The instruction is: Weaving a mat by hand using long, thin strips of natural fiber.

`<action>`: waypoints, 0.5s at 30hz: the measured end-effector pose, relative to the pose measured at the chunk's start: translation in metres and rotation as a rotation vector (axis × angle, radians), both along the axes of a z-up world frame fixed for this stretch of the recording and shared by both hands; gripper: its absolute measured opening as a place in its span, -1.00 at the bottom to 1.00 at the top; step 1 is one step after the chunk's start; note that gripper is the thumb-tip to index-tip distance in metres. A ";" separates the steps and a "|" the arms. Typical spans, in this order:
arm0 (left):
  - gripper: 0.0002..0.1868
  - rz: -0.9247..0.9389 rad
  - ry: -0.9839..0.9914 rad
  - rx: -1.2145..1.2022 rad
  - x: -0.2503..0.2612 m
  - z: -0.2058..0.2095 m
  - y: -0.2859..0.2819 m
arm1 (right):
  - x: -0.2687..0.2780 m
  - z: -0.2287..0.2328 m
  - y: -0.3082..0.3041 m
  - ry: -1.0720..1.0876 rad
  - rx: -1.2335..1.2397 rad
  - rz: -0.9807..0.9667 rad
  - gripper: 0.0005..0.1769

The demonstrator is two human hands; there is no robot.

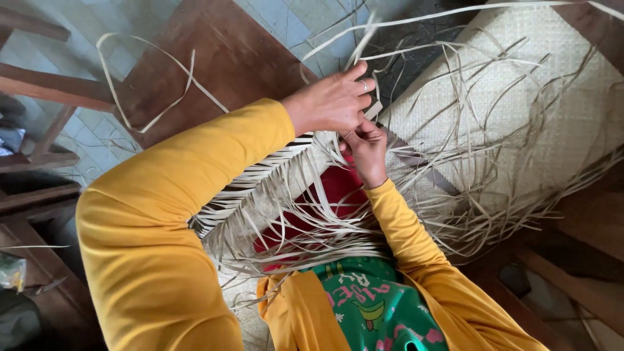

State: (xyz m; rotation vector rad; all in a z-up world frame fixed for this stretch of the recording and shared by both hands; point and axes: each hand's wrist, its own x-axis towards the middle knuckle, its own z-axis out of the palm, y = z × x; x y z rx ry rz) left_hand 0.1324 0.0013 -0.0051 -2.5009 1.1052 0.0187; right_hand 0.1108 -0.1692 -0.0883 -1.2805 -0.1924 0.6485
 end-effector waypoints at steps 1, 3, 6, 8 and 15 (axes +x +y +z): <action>-0.93 -0.005 -0.017 0.017 -0.001 0.002 -0.001 | -0.001 0.000 0.000 -0.023 0.010 -0.007 -0.91; -0.89 -0.009 -0.032 0.032 0.001 0.004 -0.001 | -0.002 0.000 -0.001 -0.045 0.018 -0.014 -0.92; -0.94 -0.064 -0.043 0.021 0.011 0.002 0.007 | -0.002 0.005 0.004 -0.076 -0.026 -0.015 -0.90; -0.85 0.005 0.077 0.080 0.018 -0.004 0.009 | -0.004 0.012 0.003 -0.048 0.012 -0.008 -0.85; -0.88 -0.142 -0.081 -0.036 0.008 0.013 0.011 | -0.006 -0.006 0.002 0.006 0.031 -0.042 -0.79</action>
